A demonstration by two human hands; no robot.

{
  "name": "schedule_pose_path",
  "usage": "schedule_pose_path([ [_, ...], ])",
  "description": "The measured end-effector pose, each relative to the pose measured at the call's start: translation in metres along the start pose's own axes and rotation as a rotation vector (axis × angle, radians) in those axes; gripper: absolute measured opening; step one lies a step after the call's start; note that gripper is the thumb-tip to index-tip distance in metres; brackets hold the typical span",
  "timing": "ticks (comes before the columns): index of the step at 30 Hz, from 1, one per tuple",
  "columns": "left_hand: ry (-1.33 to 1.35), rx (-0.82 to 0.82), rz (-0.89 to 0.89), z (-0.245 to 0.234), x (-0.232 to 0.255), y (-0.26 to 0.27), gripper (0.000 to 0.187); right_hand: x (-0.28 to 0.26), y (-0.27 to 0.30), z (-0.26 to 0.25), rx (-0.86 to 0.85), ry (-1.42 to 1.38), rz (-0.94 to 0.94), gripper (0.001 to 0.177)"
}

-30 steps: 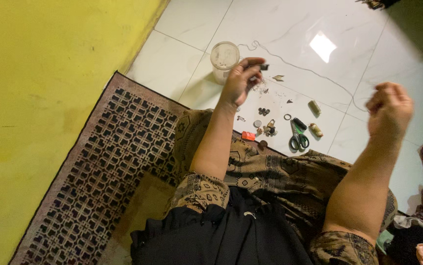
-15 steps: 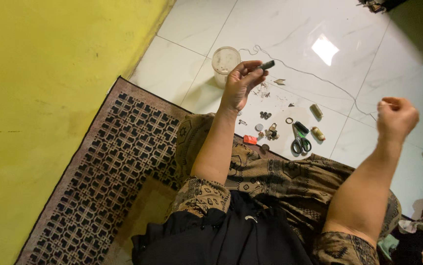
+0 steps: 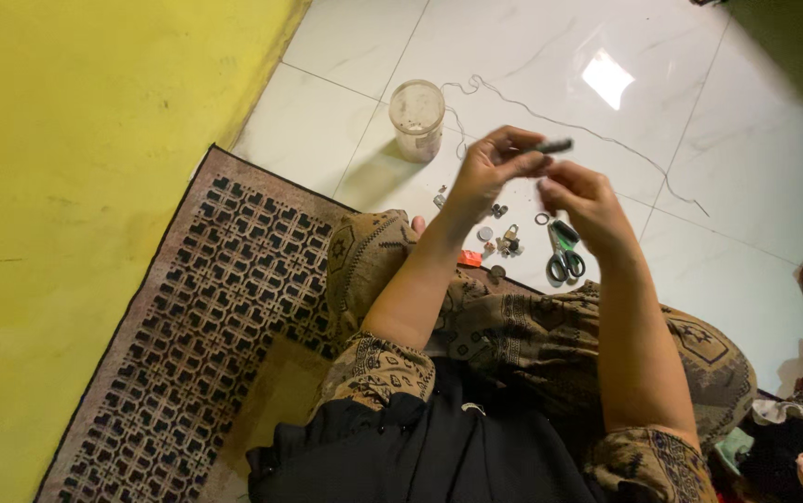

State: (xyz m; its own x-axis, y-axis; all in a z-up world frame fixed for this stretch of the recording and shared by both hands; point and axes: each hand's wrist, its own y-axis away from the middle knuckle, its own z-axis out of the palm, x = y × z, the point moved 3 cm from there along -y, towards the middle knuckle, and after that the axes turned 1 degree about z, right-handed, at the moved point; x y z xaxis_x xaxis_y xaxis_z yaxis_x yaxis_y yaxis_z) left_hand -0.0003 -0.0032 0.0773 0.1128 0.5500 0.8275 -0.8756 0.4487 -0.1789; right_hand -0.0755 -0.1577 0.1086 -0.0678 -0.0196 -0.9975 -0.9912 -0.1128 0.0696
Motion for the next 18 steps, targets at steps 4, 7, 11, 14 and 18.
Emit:
schedule_pose_path([
  [4,0.024,0.177,0.081,-0.027,0.017,-0.001,0.016,0.002,0.008,-0.039,0.159,0.155,0.040,0.019],
  [7,0.070,0.304,0.158,-0.046,0.023,-0.007,0.016,0.001,0.019,-0.075,0.233,0.076,-0.019,0.018],
  [11,0.116,0.377,0.237,-0.058,0.026,-0.004,0.014,0.005,0.035,-0.115,0.473,0.279,0.035,0.013],
  [14,0.078,0.302,0.199,-0.052,0.028,-0.003,0.013,0.000,0.040,-0.124,0.678,0.780,-0.008,0.015],
  [18,-0.013,0.116,0.100,-0.024,0.019,0.001,0.013,-0.008,0.029,-0.097,0.613,0.748,-0.249,0.032],
])
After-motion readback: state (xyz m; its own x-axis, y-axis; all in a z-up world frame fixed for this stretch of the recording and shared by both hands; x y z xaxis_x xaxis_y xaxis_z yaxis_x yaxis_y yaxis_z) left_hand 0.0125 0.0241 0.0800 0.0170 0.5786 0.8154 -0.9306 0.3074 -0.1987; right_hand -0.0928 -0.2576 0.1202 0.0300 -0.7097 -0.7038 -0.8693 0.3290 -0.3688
